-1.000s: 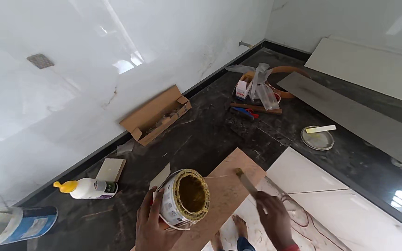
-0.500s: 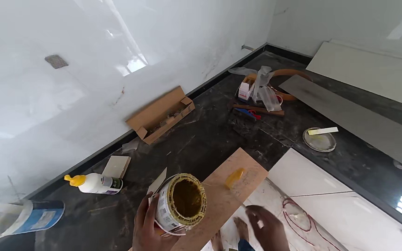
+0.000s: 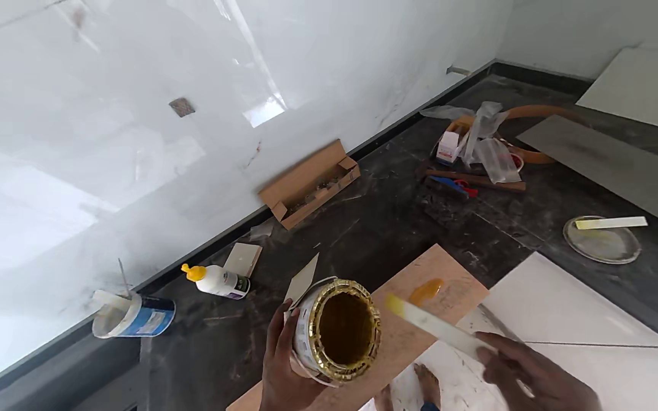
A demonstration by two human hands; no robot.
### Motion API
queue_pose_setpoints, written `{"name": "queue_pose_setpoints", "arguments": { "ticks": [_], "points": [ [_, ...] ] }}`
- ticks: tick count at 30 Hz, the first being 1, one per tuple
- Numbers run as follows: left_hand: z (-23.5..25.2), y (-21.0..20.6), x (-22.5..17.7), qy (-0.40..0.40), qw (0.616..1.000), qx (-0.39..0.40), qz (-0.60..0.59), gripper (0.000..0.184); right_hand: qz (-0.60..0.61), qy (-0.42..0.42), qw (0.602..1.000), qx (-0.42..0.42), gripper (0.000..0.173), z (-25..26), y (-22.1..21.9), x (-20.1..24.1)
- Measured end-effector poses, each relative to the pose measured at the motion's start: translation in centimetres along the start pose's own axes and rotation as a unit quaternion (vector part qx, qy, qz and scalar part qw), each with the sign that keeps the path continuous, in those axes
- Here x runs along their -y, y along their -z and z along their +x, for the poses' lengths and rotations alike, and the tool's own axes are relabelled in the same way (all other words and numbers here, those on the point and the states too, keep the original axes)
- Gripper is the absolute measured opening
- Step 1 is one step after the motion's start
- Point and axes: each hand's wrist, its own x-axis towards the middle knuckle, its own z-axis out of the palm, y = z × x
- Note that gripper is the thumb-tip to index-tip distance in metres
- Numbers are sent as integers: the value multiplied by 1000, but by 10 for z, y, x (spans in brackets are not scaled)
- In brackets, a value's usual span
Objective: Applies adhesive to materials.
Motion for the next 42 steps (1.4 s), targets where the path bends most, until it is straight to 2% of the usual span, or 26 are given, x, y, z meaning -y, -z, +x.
{"name": "queue_pose_setpoints", "arguments": {
  "ticks": [3, 6, 9, 12, 14, 16, 18, 22, 24, 28, 34, 36, 38, 39, 41, 42],
  "points": [
    [1, -14, -7, -17, 1000, 23, -5, 113, -146, 132, 980, 23, 20, 14, -34, 30],
    [1, -24, -14, -29, 999, 41, -15, 111, -283, 242, 928, -8, 20, 29, -78, 20],
    [2, -29, -19, -53, 997, 48, -5, 106, -351, 279, 894, 5, 19, 38, -101, 15],
    [1, -28, -22, -76, 996, 55, 11, 104, -371, 258, 891, 47, 16, 35, -109, 18],
    [0, -28, -21, -84, 994, 63, 17, 104, -358, 211, 903, 111, 12, 34, -109, 23],
    [-3, -29, -21, -89, 993, 71, 19, 105, -321, 113, 915, 217, 6, 36, -104, 35],
    [-7, -31, -20, -90, 992, 84, 27, 106, -289, 16, 916, 278, 13, 42, -99, 43],
    [-10, -32, -18, -62, 995, 77, 19, 108, -131, -95, 969, 189, 23, 42, -77, 21],
    [-9, -32, -18, -39, 998, 49, -5, 108, -22, -182, 972, 150, 20, 40, -60, 8],
    [-4, -34, -20, 8, 999, 14, -35, 110, 195, -316, 923, 102, 15, 31, -34, -3],
    [-1, -40, -18, 17, 998, -2, -53, 113, 363, -424, 827, 64, 22, 5, -27, -9],
    [1, -43, -19, 16, 998, -7, -62, 114, 378, -405, 830, 61, 23, -3, -30, -9],
    [1, -44, -20, 23, 997, -5, -74, 116, 332, -334, 881, 40, 24, -9, -34, -3],
    [1, -45, -21, 31, 996, -1, -80, 117, 287, -276, 917, 25, 24, -12, -36, 0],
    [-1, -45, -22, 42, 996, 6, -82, 117, 152, -105, 983, -7, 21, -17, -39, 3],
    [-2, -45, -22, 44, 996, 11, -78, 118, 59, -8, 998, -24, 18, -17, -38, 3]
  ]
}}
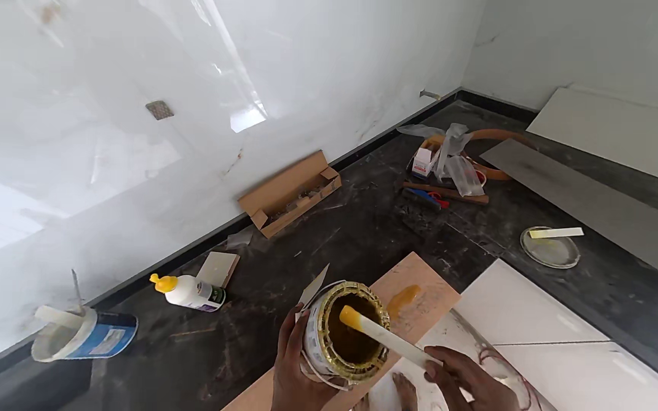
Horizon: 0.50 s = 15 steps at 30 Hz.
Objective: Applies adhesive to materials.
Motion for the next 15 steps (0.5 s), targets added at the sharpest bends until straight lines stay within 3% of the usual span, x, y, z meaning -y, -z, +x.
{"name": "queue_pose_setpoints", "arguments": {
  "ticks": [3, 5, 7, 9, 11, 13, 15],
  "points": [
    [-1, 0, 2, -9, 1000, 6, 8, 119, -163, 216, 962, -41, 9, 8, 5, -3],
    [-2, 0, 3, -12, 1000, 5, 7, 120, -175, 265, 947, -46, 9, 13, 5, -4],
    [-4, 1, 5, -10, 1000, 5, 7, 121, -158, 260, 952, -46, 9, 14, 3, -5],
    [-4, 1, 7, -10, 1000, 4, 6, 121, -104, 187, 976, -44, 9, 12, -1, -3],
    [-4, 3, 9, -8, 1000, 0, 4, 120, 17, 24, 999, -20, 16, 10, -5, 4],
    [-4, 5, 10, -11, 1000, -9, 3, 118, 179, -188, 966, 16, 23, 10, -7, 12],
    [-3, 7, 12, -18, 1000, -14, 12, 117, 295, -347, 888, 62, 25, 10, -6, 10]
  ]
}}
